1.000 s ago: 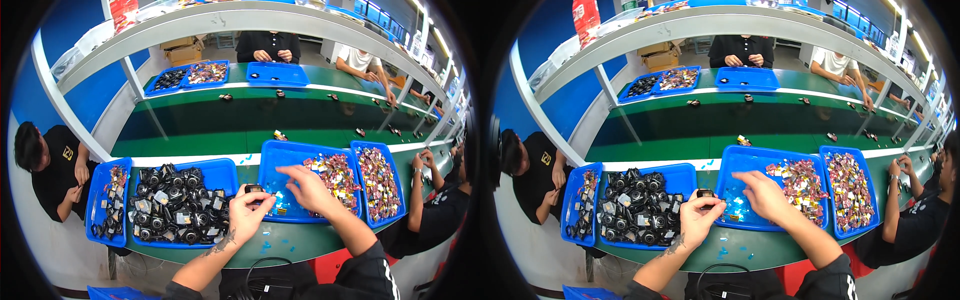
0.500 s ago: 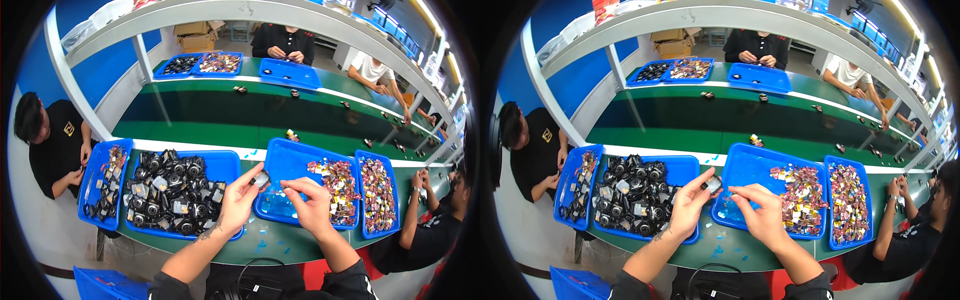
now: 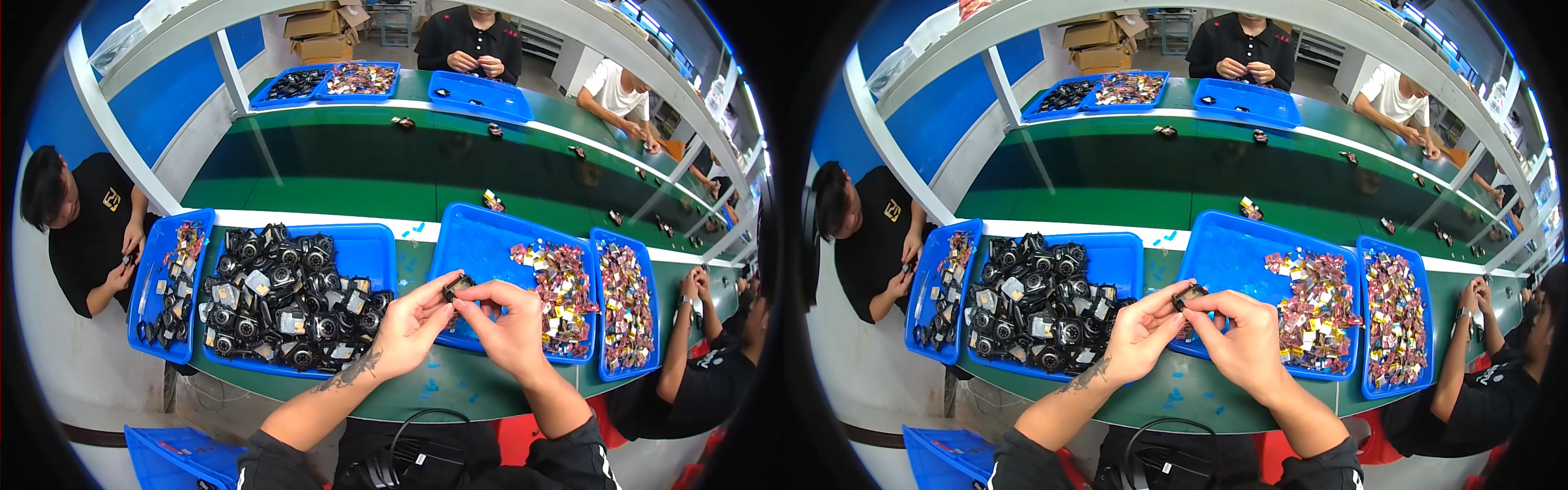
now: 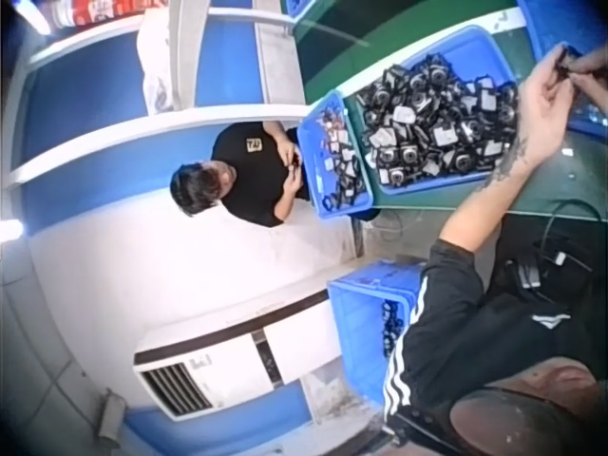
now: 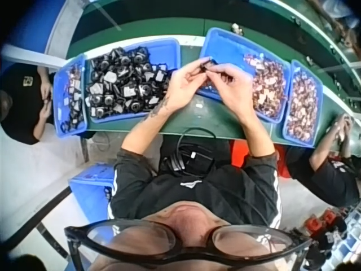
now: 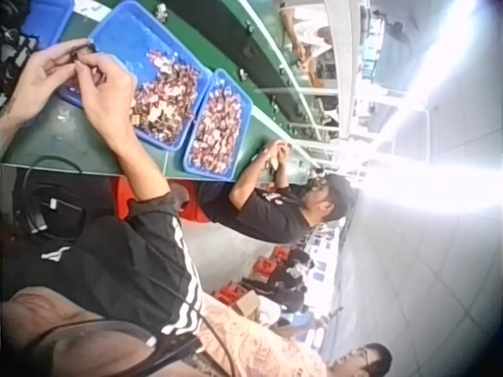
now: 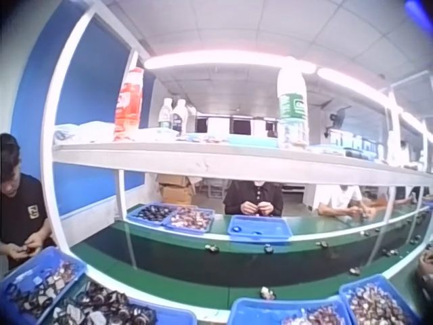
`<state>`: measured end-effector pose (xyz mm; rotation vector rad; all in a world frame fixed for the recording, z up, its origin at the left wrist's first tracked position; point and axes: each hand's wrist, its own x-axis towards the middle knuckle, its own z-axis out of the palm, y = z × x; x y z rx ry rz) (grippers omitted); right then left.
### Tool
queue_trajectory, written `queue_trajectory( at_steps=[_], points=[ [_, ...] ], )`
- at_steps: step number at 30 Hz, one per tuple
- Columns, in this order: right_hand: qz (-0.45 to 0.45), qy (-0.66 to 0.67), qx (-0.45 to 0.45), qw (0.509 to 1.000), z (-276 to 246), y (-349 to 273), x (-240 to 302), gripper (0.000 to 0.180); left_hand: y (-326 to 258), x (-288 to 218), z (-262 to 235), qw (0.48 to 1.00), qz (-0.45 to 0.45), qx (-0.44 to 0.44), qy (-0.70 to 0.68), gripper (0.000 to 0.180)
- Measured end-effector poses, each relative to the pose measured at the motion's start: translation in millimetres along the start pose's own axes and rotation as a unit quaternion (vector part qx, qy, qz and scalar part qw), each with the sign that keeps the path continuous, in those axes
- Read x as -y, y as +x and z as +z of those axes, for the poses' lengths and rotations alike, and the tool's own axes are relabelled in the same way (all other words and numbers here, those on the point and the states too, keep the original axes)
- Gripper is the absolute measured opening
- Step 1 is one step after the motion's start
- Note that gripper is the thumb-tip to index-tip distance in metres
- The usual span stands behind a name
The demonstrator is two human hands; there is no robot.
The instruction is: Assembling small electronic components on an assembly line.
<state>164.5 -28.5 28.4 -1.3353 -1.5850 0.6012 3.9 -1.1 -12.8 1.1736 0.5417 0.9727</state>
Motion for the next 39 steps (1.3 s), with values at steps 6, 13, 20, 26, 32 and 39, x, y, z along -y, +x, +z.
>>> queue_trajectory(
  at_steps=[6, 13, 20, 26, 32, 39],
  points=[
    [-0.016, 0.006, 0.004, 1.000, -2.7, 0.0, -3.1, 0.012, -1.7, 1.2, 1.2, 0.999, 0.019, 0.018, 0.022, 0.045],
    [-0.017, 0.004, 0.011, 1.000, -4.9, 0.0, -2.1, 0.011, -2.8, 3.7, 1.3, 0.999, 0.021, 0.008, 0.034, 0.044],
    [-0.064, -0.120, -0.026, 0.990, -11.5, 4.5, 8.2, 0.022, -4.0, -1.8, 0.2, 0.999, 0.024, 0.025, 0.016, 0.042],
    [-0.233, -0.102, -0.063, 0.965, -1.7, -7.4, -2.5, 0.042, 2.8, -6.5, 2.1, 0.998, 0.041, -0.014, -0.038, 0.042],
    [-0.230, -0.089, -0.067, 0.967, 6.5, -12.5, -3.6, 0.025, -0.7, -12.7, 0.3, 0.996, 0.055, -0.038, -0.052, 0.042],
    [0.137, 0.369, 0.043, 0.918, -6.1, -12.2, -7.1, 0.020, -3.9, -25.2, 0.5, 0.882, 0.272, -0.039, 0.383, 0.031]
  ],
)
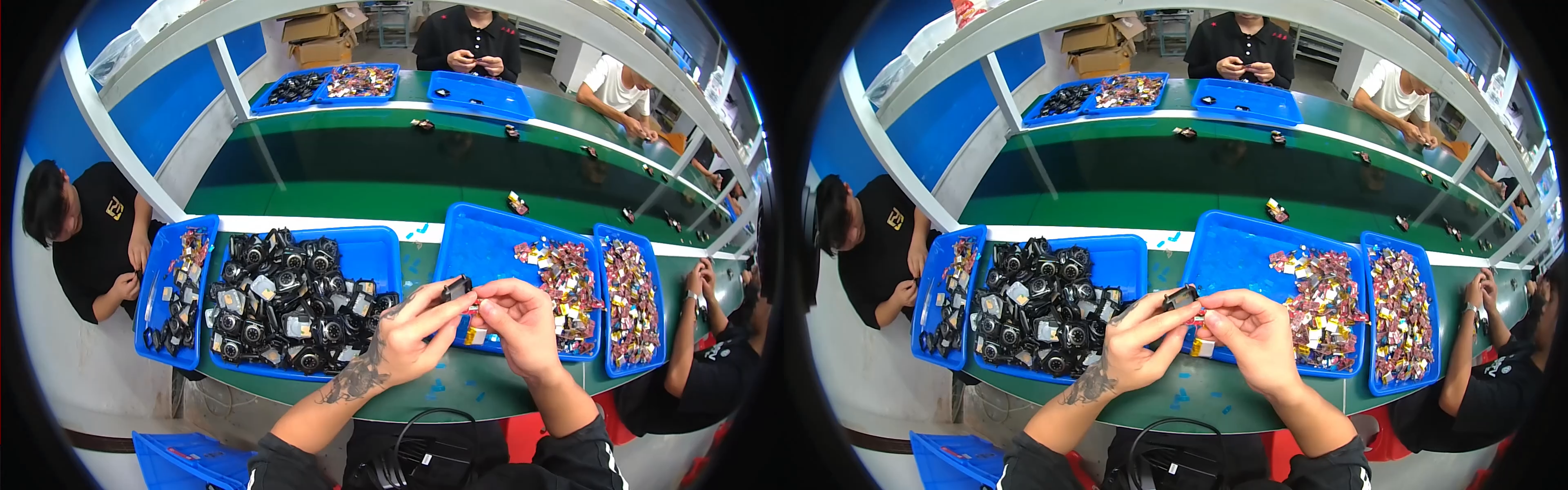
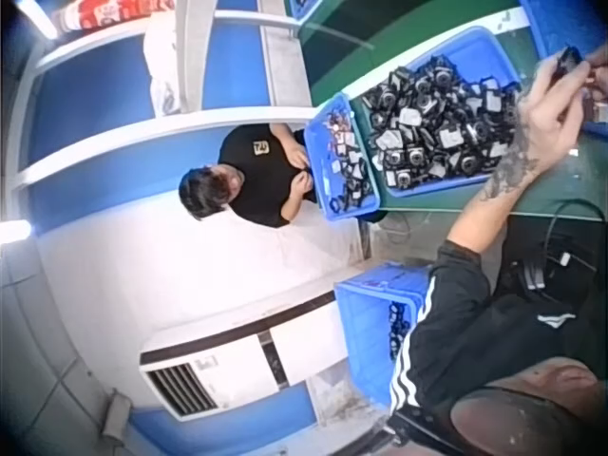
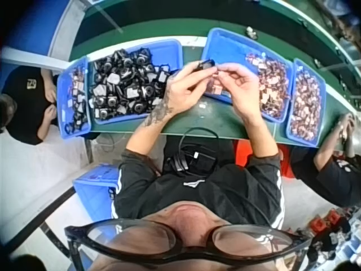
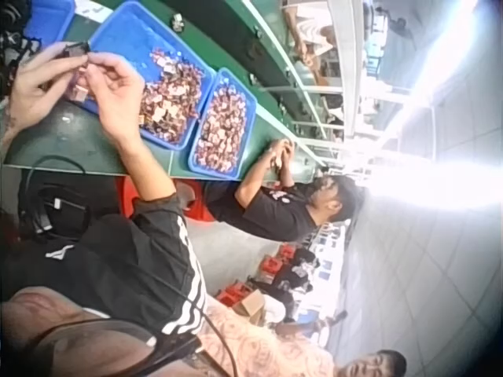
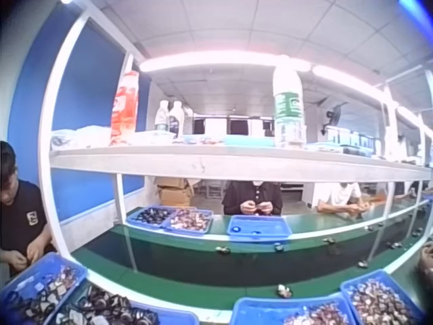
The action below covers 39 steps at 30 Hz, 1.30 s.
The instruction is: Assembling small electronic components on an assembly line.
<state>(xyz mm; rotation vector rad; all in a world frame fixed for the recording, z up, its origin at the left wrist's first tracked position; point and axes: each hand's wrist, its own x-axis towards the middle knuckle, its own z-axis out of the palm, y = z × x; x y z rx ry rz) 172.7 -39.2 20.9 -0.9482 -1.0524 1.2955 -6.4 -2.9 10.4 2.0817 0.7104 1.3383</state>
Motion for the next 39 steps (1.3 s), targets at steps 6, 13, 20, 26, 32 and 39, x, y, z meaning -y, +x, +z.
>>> queue_trajectory(
  at_steps=[6, 13, 20, 26, 32, 39],
  points=[
    [-0.036, -0.114, -0.007, 0.993, 7.1, -5.5, 6.9, 0.011, -1.9, 8.5, 2.7, 0.994, 0.050, -0.044, 0.091, 0.032],
    [-0.126, -0.316, 0.026, 0.940, 3.1, -2.4, 21.1, 0.005, -1.9, 13.9, 4.5, 0.983, 0.110, -0.016, 0.144, 0.034],
    [0.046, 0.014, 0.046, 0.998, -16.4, -3.9, 1.5, 0.010, -7.0, 5.0, 4.9, 0.963, -0.198, 0.110, -0.145, 0.015],
    [-0.042, -0.137, -0.012, 0.990, -0.4, -9.1, 1.1, 0.018, -12.7, 16.0, 7.8, 0.892, -0.325, 0.106, -0.297, 0.020],
    [-0.126, -0.231, -0.052, 0.964, 0.4, -4.4, -8.5, 0.023, -14.5, 16.1, 15.0, 0.880, -0.296, 0.040, -0.370, 0.030],
    [-0.134, -0.246, -0.082, 0.956, 4.8, -4.1, -15.2, 0.029, -14.3, 9.2, 22.3, 0.891, -0.268, 0.002, -0.366, 0.045]
  ],
)
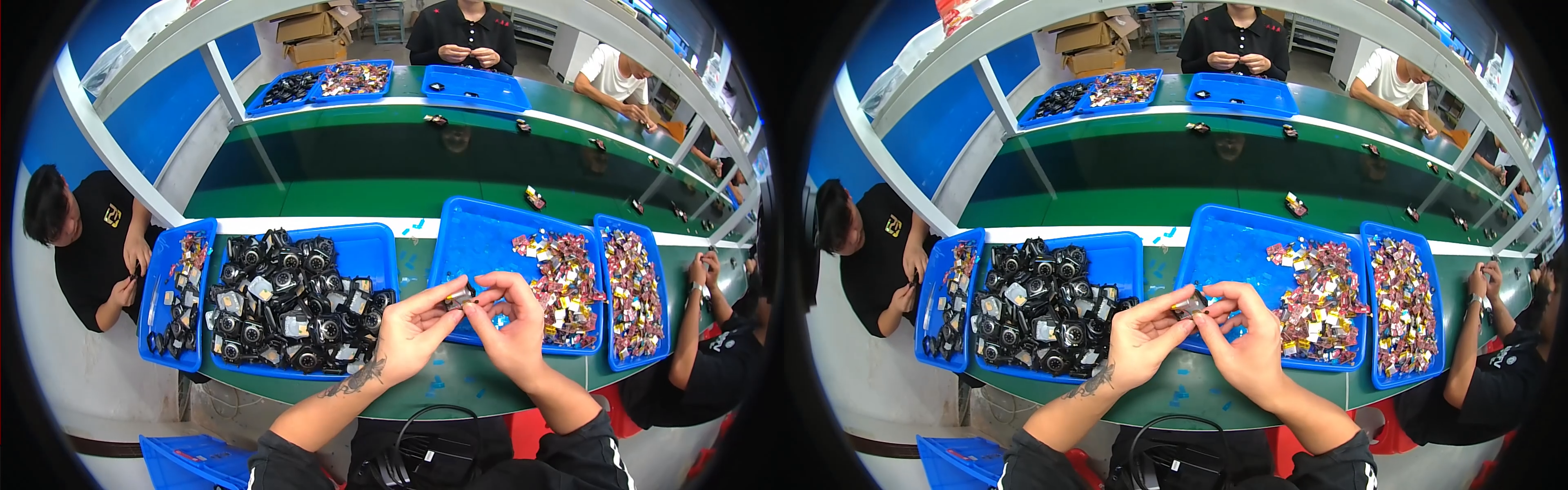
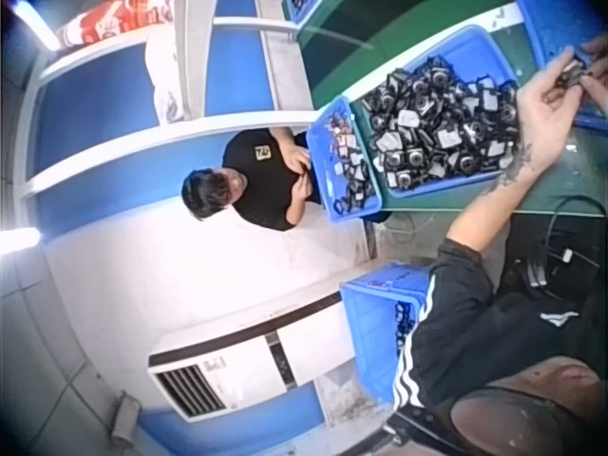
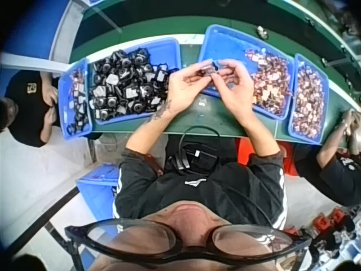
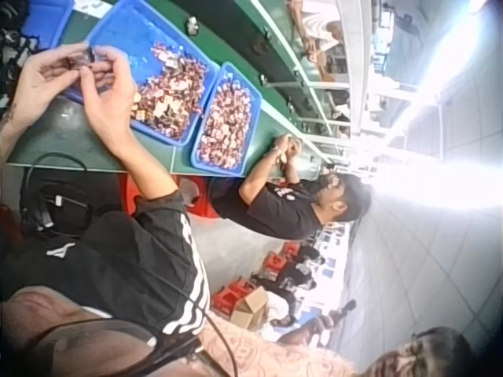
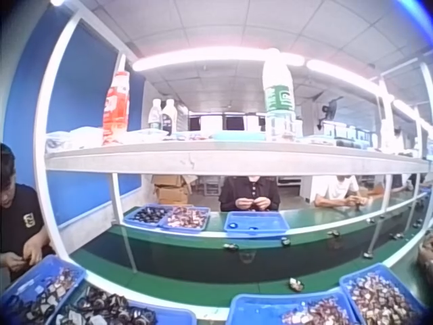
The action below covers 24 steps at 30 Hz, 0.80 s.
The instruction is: Assembling small electronic components on an assembly line.
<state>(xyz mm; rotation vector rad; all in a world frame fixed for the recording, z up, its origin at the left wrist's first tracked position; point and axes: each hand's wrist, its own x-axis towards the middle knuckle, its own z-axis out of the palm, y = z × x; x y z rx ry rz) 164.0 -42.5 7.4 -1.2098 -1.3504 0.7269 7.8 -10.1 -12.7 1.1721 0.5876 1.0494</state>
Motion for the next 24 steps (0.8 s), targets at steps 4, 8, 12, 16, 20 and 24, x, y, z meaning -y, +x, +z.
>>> queue_trajectory(
  at_steps=[4, 8, 12, 16, 20, 24],
  points=[
    [0.002, -0.013, -0.015, 1.000, 1.1, -0.3, -0.3, 0.035, -1.2, 1.2, 1.3, 0.999, 0.024, -0.008, -0.039, 0.052],
    [0.070, 0.068, -0.007, 0.995, -0.7, 2.9, 1.1, 0.040, -2.2, -2.2, 2.1, 0.999, 0.006, 0.000, -0.045, 0.057],
    [0.045, -0.002, 0.024, 0.999, 2.6, 6.6, 1.2, 0.044, -0.8, -4.1, 2.0, 0.998, -0.011, -0.011, -0.065, 0.060],
    [0.054, 0.013, 0.087, 0.995, -15.6, 35.6, -13.9, 0.043, 6.0, -40.8, -16.0, 0.865, 0.094, -0.068, 0.488, 0.045],
    [0.034, -0.088, 0.130, 0.987, -17.6, 129.1, -28.6, 0.035, 8.4, -49.9, -88.6, 0.627, 0.072, -0.099, 0.769, 0.021],
    [0.139, -0.162, 0.074, 0.974, 7.1, 206.7, -80.7, 0.041, 9.6, -33.1, -101.2, 0.611, 0.058, -0.040, 0.789, 0.014]
  ],
)
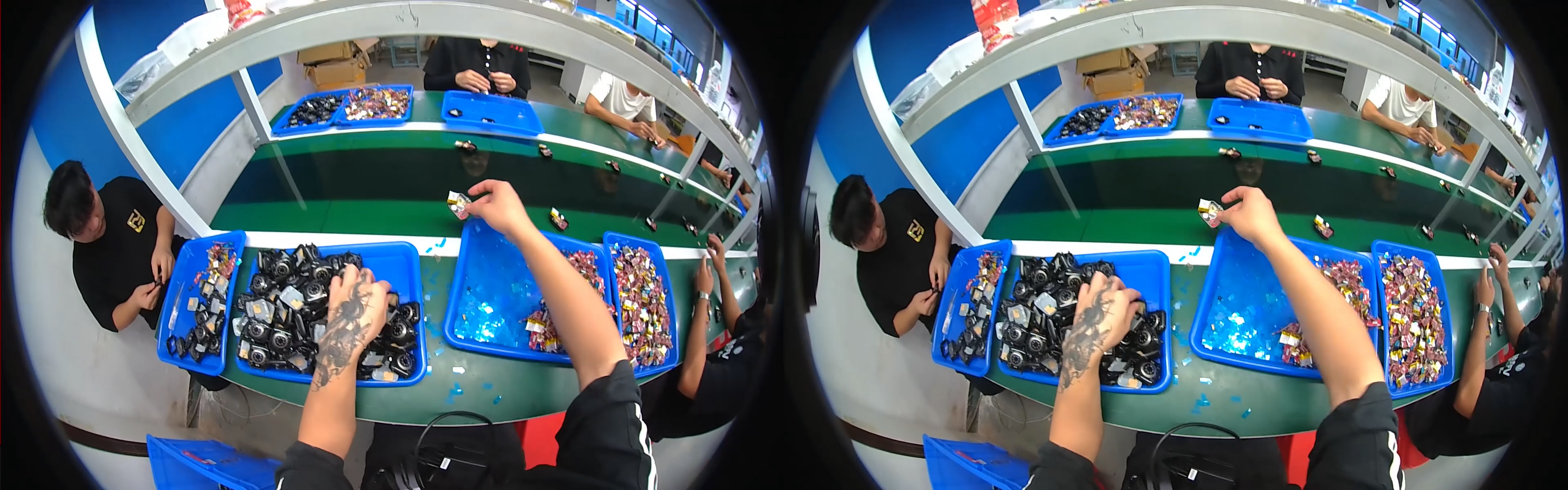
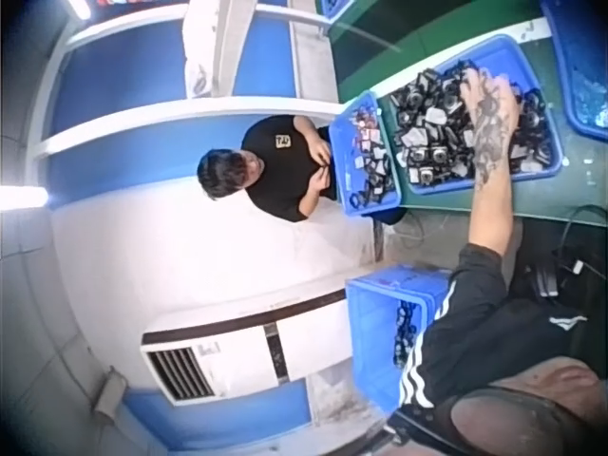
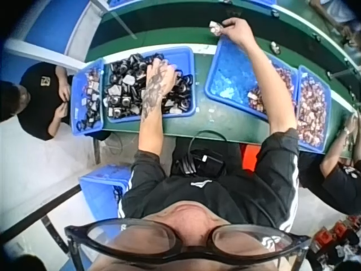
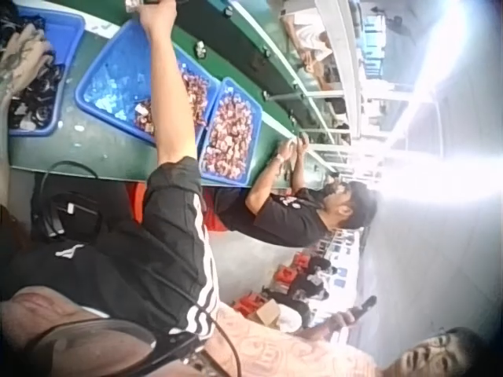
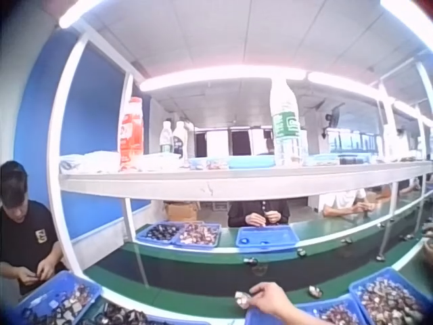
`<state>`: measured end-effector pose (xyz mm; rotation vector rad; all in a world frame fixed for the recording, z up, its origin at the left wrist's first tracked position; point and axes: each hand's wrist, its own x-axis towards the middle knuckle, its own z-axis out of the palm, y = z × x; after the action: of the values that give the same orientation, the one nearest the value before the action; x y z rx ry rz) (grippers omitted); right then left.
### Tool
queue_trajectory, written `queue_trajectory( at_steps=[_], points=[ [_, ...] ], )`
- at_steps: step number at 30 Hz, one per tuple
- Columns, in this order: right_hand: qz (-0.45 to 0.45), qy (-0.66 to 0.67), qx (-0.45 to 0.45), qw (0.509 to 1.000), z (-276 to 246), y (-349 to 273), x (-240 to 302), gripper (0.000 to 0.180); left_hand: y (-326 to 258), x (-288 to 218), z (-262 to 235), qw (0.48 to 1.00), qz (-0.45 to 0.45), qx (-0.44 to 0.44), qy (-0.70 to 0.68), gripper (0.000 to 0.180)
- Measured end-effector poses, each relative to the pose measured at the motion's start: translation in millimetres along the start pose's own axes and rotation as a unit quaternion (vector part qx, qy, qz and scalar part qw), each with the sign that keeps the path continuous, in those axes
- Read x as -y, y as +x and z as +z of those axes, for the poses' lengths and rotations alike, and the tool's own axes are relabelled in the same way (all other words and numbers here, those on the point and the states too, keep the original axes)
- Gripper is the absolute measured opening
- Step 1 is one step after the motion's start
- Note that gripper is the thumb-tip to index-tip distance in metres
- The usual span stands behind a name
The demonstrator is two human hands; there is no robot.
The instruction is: Assembling small electronic components on an assembly line.
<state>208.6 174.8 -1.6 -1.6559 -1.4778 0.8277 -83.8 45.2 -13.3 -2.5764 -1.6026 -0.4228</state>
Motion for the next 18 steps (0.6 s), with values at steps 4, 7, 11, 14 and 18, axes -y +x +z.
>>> queue_trajectory(
  at_steps=[4, 7, 11, 14, 18],
  points=[
    [0.033, -0.174, -0.040, 0.983, 32.7, 25.2, -9.7, 0.050, -4.9, 0.3, -4.0, 0.999, -0.018, -0.001, -0.047, 0.009],
    [0.033, -0.226, -0.033, 0.973, 38.1, 29.2, -7.4, 0.044, 1.0, 0.2, -11.7, 0.997, -0.024, -0.045, -0.060, 0.010],
    [-0.041, -0.320, -0.100, 0.941, 30.3, 22.8, -18.7, 0.029, 11.5, -8.2, -14.8, 0.967, -0.123, -0.106, -0.196, 0.010],
    [-0.114, -0.241, -0.096, 0.959, 0.0, 5.4, -8.4, 0.020, 13.3, -13.1, -16.0, 0.918, -0.148, -0.188, -0.315, 0.013],
    [-0.161, -0.284, -0.074, 0.942, -59.1, -41.8, -2.9, 0.010, 5.6, -36.8, -30.5, 0.718, -0.115, -0.176, -0.664, 0.015]
  ],
)
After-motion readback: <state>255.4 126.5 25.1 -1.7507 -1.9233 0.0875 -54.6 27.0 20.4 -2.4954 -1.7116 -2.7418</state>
